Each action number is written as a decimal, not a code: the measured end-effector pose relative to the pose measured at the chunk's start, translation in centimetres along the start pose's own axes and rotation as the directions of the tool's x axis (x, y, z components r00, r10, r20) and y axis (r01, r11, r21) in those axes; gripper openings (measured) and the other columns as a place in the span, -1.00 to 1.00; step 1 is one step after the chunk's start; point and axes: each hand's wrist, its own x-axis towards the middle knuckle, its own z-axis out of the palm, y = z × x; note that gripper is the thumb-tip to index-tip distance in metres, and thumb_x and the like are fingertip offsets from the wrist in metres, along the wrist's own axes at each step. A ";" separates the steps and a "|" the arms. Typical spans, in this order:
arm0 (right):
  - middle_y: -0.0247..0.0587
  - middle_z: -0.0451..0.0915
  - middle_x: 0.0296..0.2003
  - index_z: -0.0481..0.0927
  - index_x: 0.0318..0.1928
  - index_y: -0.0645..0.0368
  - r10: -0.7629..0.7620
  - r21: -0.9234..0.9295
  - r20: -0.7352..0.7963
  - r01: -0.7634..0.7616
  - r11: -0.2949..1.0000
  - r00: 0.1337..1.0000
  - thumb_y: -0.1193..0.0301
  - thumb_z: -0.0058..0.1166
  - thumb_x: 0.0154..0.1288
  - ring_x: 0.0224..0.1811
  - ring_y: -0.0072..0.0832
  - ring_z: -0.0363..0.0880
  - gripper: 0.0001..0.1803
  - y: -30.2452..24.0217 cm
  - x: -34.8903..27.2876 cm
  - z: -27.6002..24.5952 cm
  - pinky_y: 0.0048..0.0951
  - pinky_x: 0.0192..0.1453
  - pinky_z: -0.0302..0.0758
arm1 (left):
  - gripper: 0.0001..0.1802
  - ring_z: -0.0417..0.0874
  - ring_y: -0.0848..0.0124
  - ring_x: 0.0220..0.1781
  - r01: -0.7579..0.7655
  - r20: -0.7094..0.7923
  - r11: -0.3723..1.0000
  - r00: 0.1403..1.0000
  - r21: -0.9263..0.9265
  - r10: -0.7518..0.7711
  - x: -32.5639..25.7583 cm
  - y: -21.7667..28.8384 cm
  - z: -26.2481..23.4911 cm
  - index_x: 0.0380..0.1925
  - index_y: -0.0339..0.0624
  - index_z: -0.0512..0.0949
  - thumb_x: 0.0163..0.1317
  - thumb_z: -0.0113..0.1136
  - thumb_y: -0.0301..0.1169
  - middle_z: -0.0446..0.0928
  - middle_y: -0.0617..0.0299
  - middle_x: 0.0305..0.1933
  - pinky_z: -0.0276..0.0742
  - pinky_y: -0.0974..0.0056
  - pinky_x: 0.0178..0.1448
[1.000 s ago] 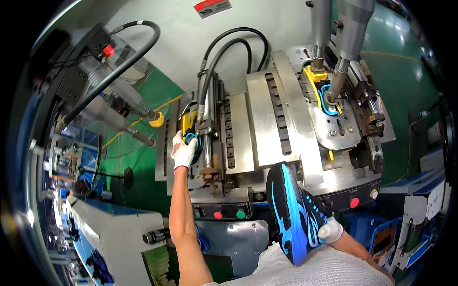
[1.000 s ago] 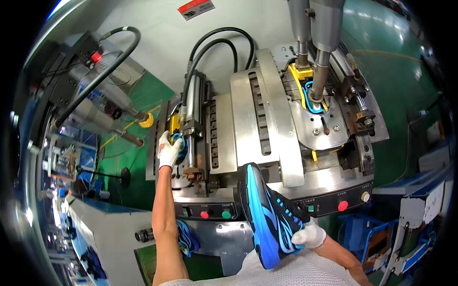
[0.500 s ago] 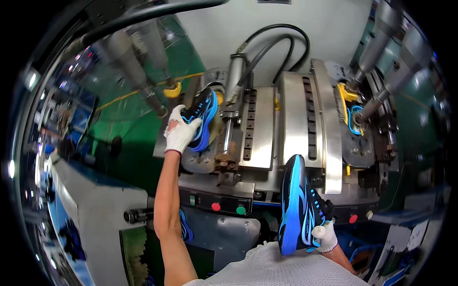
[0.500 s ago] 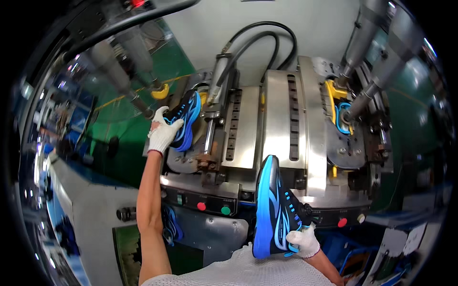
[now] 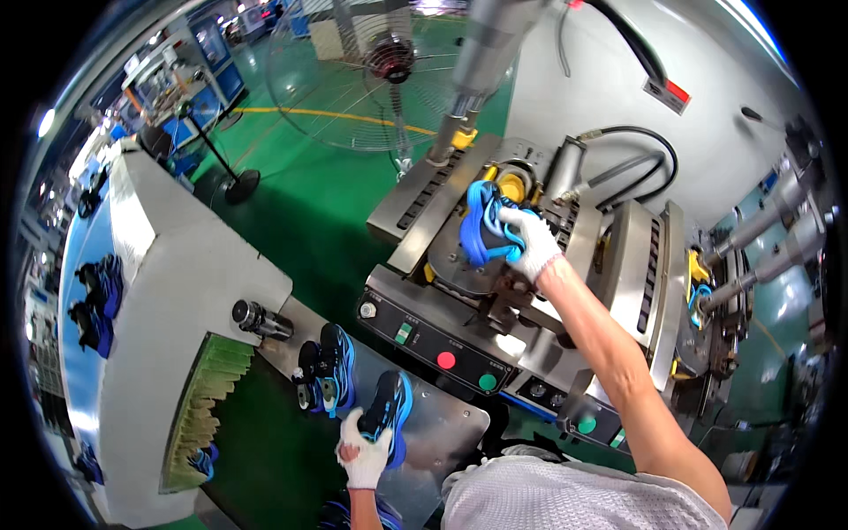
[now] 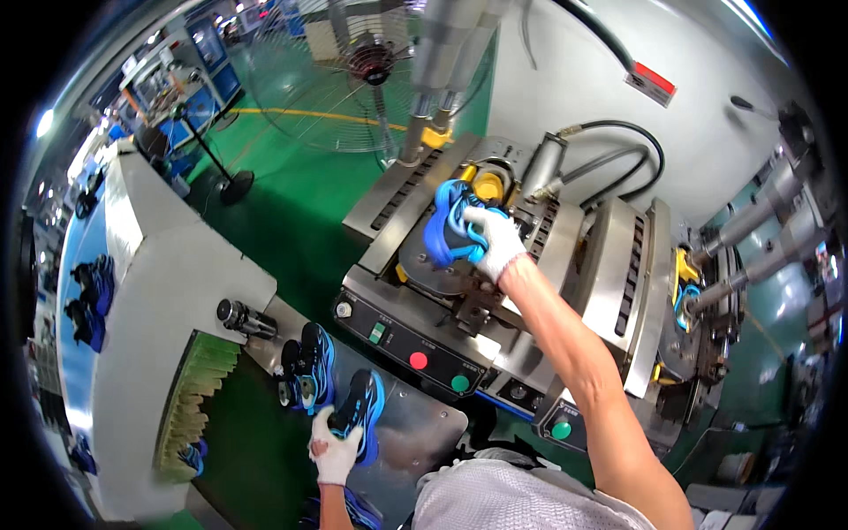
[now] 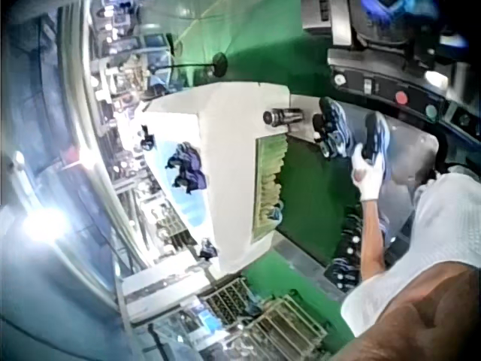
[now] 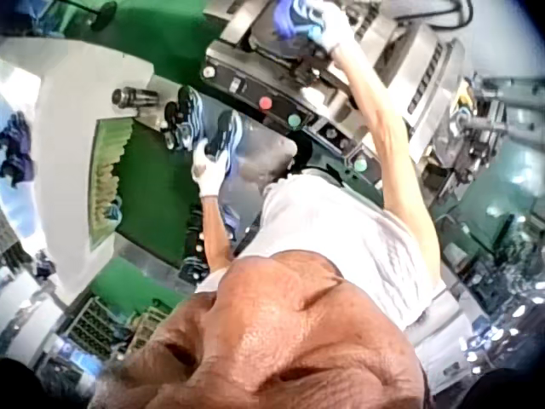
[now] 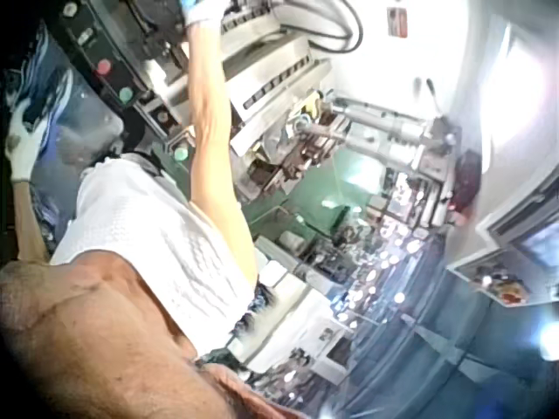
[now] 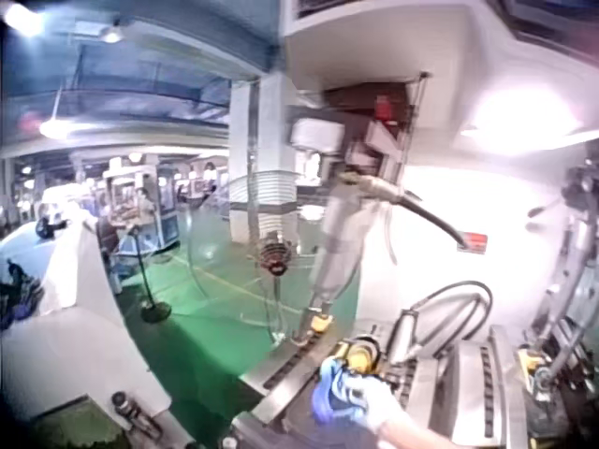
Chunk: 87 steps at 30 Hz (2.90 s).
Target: The person repeatedly picks up blue and black shoes from a conveyor belt, places them into a machine fixture, and removes them after processing. The operator handles the shoes one at a time, moving them between the belt and the machine.
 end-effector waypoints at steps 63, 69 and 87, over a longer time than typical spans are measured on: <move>-0.11 0.59 0.09 0.43 0.36 0.20 0.103 -0.707 -0.498 -0.334 -0.624 0.861 0.35 0.35 0.13 0.13 -0.30 0.57 -0.25 20.6 -34.1 -21.3 -0.22 0.23 0.51 | -0.63 0.66 -0.09 -0.03 0.551 -0.789 0.802 0.588 0.230 -0.178 6.8 -65.6 -25.9 -0.10 -0.18 0.68 0.41 0.16 -0.11 0.66 -0.11 -0.11 0.55 -0.09 0.05; 0.14 0.45 0.34 0.33 0.43 0.37 0.277 -0.786 -0.464 -0.248 -0.566 0.841 0.38 0.32 0.22 0.38 -0.16 0.46 -0.20 26.8 -33.8 -16.7 -0.18 0.45 0.37 | -0.71 0.61 0.00 -0.05 0.324 -0.513 0.850 0.855 0.416 -0.075 -1.2 -59.7 -17.7 -0.28 -0.12 0.65 0.41 0.06 -0.17 0.62 0.00 -0.19 0.53 -0.05 -0.01; 0.24 0.49 0.13 0.30 0.29 0.31 0.216 -0.939 0.278 0.312 -0.145 0.936 0.23 0.29 0.12 0.08 0.12 0.59 -0.21 33.2 -38.8 5.7 -0.06 0.09 0.55 | -0.84 0.68 0.03 -0.06 -0.509 0.130 0.822 0.824 -0.256 0.551 -7.5 -5.9 -7.4 -0.29 -0.23 0.66 0.37 0.21 -0.37 0.68 0.01 -0.20 0.59 0.04 0.02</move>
